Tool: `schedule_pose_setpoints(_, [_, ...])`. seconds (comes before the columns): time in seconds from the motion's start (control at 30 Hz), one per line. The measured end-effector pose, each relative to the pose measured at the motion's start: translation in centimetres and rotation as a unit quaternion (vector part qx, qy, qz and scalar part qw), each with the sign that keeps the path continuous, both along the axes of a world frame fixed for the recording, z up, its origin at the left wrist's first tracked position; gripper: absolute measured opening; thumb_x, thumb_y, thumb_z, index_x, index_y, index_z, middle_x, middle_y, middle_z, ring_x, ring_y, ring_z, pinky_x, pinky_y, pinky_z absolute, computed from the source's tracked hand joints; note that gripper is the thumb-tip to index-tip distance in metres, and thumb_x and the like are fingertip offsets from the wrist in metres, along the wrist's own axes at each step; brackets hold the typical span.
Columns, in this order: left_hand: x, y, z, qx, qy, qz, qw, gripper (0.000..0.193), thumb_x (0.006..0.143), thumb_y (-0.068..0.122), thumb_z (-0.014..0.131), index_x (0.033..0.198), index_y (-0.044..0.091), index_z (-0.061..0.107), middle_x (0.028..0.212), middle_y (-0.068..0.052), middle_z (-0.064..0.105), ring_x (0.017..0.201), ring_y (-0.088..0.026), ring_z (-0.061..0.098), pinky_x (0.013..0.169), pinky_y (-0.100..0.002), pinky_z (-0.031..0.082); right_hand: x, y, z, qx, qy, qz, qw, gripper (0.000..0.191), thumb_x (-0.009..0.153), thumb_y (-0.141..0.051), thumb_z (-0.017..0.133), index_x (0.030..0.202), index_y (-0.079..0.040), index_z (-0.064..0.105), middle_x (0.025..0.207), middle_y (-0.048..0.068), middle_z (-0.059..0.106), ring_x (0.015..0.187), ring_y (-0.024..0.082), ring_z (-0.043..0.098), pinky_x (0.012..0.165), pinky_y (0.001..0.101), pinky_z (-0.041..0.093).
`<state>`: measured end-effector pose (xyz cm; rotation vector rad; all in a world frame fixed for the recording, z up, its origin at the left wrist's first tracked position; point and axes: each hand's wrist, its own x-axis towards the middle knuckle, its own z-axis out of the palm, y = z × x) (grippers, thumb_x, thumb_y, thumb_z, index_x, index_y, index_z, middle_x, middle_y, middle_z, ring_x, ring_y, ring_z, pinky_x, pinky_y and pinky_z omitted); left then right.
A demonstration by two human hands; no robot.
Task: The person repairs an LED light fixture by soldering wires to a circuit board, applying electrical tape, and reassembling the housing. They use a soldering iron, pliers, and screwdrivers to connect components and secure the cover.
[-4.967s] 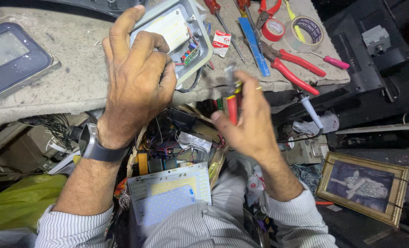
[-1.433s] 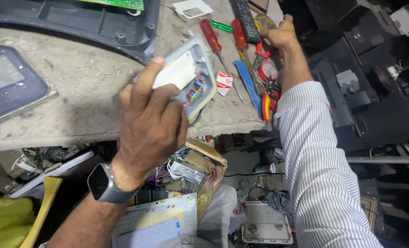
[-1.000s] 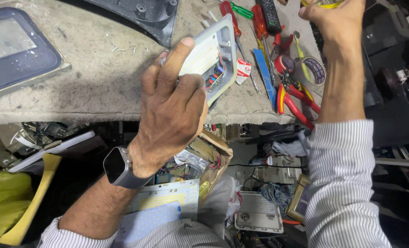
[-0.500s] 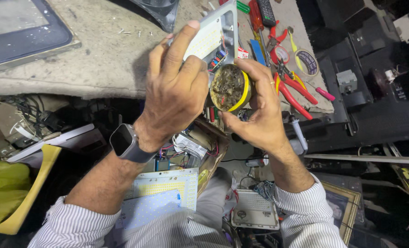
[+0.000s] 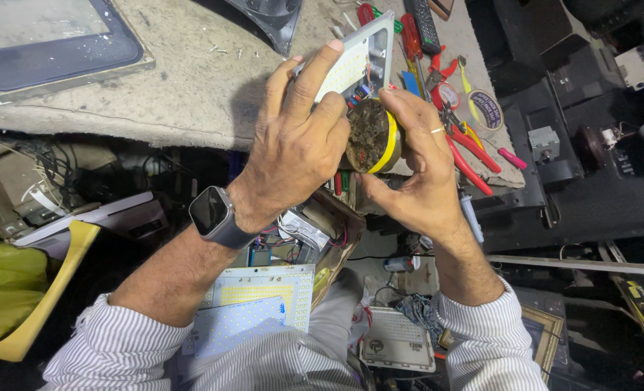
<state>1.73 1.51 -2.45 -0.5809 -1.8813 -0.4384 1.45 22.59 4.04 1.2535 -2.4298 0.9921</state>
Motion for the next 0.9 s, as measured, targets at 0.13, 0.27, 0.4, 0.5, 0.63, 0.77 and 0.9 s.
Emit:
schedule_pose_setpoints(0.13, [-0.07, 0.07, 0.02, 0.000, 0.001, 0.003, 1.000, 0.013, 0.096, 0.000, 0.064, 0.083, -0.003, 0.069, 0.105, -0.015, 0.058, 0.148, -0.034, 0.040, 0.118, -0.058, 0.038, 0.30, -0.23, 0.20, 0.013, 0.032, -0.010, 0.999, 0.087, 0.079, 0.006, 0.082, 0.157, -0.006, 0.045, 0.157, 0.014, 0.043, 0.143, 0.024, 0.051, 0.118, 0.0330, 0.050])
schedule_pose_setpoints(0.27, [-0.18, 0.25, 0.05, -0.002, 0.007, 0.005, 1.000, 0.013, 0.094, 0.000, 0.065, 0.082, -0.002, 0.069, 0.104, -0.016, 0.059, 0.147, -0.035, 0.041, 0.119, -0.059, 0.038, 0.57, -0.37, 0.14, 0.022, 0.033, -0.020, 0.999, 0.085, 0.079, 0.005, 0.081, 0.157, -0.006, 0.047, 0.154, 0.015, 0.046, 0.138, 0.023, 0.054, 0.113, 0.0320, 0.052])
schedule_pose_setpoints(0.4, [-0.26, 0.41, 0.07, 0.003, 0.010, 0.003, 1.000, 0.013, 0.093, 0.001, 0.065, 0.082, -0.002, 0.069, 0.104, -0.015, 0.060, 0.148, -0.037, 0.041, 0.118, -0.060, 0.038, 0.55, -0.50, 0.05, 0.025, 0.042, -0.006, 0.999, 0.085, 0.079, 0.004, 0.080, 0.156, -0.006, 0.047, 0.151, 0.015, 0.047, 0.137, 0.024, 0.055, 0.113, 0.0321, 0.052])
schedule_pose_setpoints(0.5, [-0.21, 0.42, 0.20, -0.011, 0.010, 0.011, 1.000, 0.012, 0.093, 0.002, 0.064, 0.083, -0.003, 0.070, 0.105, -0.015, 0.059, 0.147, -0.037, 0.041, 0.117, -0.059, 0.037, 0.56, -0.53, 0.09, 0.027, 0.050, -0.003, 0.998, 0.085, 0.079, 0.004, 0.081, 0.157, -0.006, 0.047, 0.149, 0.014, 0.047, 0.138, 0.024, 0.054, 0.115, 0.0329, 0.051])
schedule_pose_setpoints(0.63, [-0.17, 0.46, 0.57, -0.032, 0.010, 0.008, 0.999, 0.012, 0.092, 0.002, 0.065, 0.083, -0.003, 0.070, 0.104, -0.015, 0.060, 0.144, -0.036, 0.042, 0.119, -0.060, 0.037, 0.53, -0.40, 0.33, 0.029, 0.032, -0.020, 0.999, 0.084, 0.079, 0.003, 0.080, 0.156, -0.006, 0.048, 0.153, 0.016, 0.047, 0.140, 0.027, 0.055, 0.115, 0.0351, 0.052])
schedule_pose_setpoints(0.77, [-0.03, 0.47, 0.72, -0.038, 0.015, 0.006, 0.999, 0.011, 0.094, 0.002, 0.064, 0.088, -0.004, 0.071, 0.107, -0.015, 0.059, 0.145, -0.035, 0.041, 0.116, -0.058, 0.036, 0.18, -0.26, 0.68, 0.038, 0.077, -0.011, 0.996, 0.085, 0.079, 0.004, 0.082, 0.156, -0.006, 0.048, 0.152, 0.016, 0.048, 0.139, 0.028, 0.053, 0.117, 0.0357, 0.048])
schedule_pose_setpoints(0.9, [0.13, 0.21, 0.48, -0.023, 0.002, 0.007, 1.000, 0.011, 0.094, 0.001, 0.064, 0.087, -0.004, 0.070, 0.106, -0.015, 0.059, 0.145, -0.035, 0.042, 0.116, -0.057, 0.036, -0.01, -0.28, 0.70, 0.032, 0.086, -0.008, 0.996, 0.086, 0.080, 0.003, 0.082, 0.157, -0.007, 0.047, 0.149, 0.017, 0.047, 0.141, 0.029, 0.052, 0.121, 0.0364, 0.046])
